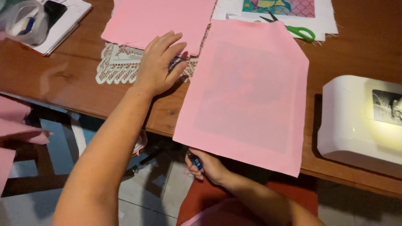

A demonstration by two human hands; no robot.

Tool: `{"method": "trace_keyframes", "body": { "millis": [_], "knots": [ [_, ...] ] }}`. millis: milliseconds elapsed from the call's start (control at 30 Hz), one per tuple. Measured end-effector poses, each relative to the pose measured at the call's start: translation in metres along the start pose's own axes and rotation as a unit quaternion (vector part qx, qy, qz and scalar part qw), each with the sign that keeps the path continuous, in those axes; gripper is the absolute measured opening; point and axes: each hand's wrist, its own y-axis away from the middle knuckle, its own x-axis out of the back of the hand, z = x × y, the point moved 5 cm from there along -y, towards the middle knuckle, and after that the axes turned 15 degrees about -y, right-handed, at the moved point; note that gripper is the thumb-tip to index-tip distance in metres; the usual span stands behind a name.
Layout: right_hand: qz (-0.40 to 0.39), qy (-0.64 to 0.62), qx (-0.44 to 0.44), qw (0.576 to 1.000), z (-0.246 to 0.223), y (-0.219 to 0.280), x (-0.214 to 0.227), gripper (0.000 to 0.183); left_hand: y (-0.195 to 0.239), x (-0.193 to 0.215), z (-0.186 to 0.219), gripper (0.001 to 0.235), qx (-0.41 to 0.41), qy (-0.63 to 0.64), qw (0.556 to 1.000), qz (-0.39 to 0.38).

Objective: Cutting out a printed design from a piece of pink fabric using scissors and a small precision tool on a wooden table.

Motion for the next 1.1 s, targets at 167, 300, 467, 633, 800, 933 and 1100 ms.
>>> {"method": "trace_keyframes", "body": {
  "millis": [167,300,467,633,800,933,1100],
  "knots": [
    [-0.040,-0.055,-0.035,0.997,0.007,-0.029,-0.020,0.045,0.007,-0.002,-0.029,0.031,0.118,0.017,0.990,0.071],
    [-0.050,-0.066,-0.026,0.996,0.011,-0.038,-0.026,0.044,0.017,-0.014,-0.054,0.021,0.177,0.009,0.981,0.081],
    [-0.034,-0.028,0.022,0.999,0.020,-0.044,-0.025,0.041,0.024,-0.018,-0.066,0.015,0.245,0.017,0.965,0.086],
    [-0.012,-0.088,0.070,0.994,0.015,-0.038,-0.032,0.037,0.026,-0.022,-0.072,0.015,0.274,0.023,0.960,0.062],
    [-0.036,-0.129,0.077,0.988,0.012,-0.036,-0.039,0.037,0.028,-0.027,-0.074,0.013,0.267,0.033,0.960,0.077],
    [-0.052,-0.178,0.060,0.981,0.015,-0.039,-0.034,0.040,0.029,-0.030,-0.076,0.015,0.277,0.035,0.958,0.069],
    [-0.026,-0.163,0.060,0.984,0.011,-0.034,-0.035,0.040,0.032,-0.034,-0.079,0.014,0.263,0.030,0.961,0.076]
  ]
}}
